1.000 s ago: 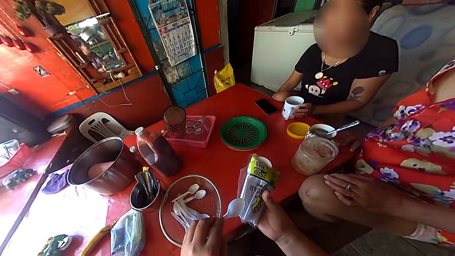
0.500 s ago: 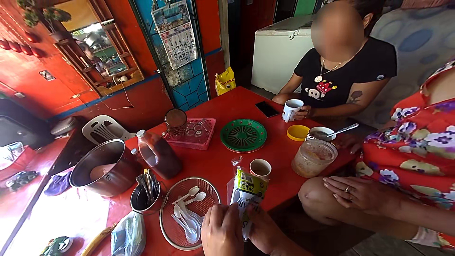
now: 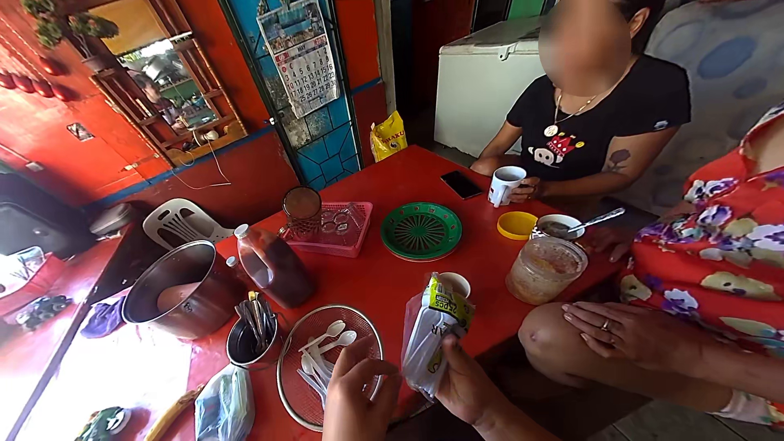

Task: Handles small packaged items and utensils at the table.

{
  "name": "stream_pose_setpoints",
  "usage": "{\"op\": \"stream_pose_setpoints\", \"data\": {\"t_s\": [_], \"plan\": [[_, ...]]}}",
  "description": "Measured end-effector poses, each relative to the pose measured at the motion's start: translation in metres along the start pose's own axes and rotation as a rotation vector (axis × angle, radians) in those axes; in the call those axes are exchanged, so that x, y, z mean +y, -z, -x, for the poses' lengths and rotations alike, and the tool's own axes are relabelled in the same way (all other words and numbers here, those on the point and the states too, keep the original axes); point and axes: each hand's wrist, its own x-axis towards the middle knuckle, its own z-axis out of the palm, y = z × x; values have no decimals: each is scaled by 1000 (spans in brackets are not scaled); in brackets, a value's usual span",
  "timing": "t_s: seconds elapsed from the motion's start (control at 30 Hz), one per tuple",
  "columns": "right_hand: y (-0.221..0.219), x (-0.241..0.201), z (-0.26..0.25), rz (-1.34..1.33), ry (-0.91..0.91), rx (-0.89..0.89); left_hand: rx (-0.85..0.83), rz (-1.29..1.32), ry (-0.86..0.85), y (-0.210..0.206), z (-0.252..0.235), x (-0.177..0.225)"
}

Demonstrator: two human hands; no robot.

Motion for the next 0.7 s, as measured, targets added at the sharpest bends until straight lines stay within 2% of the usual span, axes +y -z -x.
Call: {"op": "stream_pose_setpoints", "data": {"t_s": [0.33,0.5,0.7], "plan": [[-1,2,-5,-19,-7,-15,65,-16,-44,-20,-2,-18],[-1,1,-5,-31,-1,35,4,-97,-63,-24,-9,-25],[0,-1,-8,-69,-20,81,3,-274,-205,-31,-4,-23]]}}
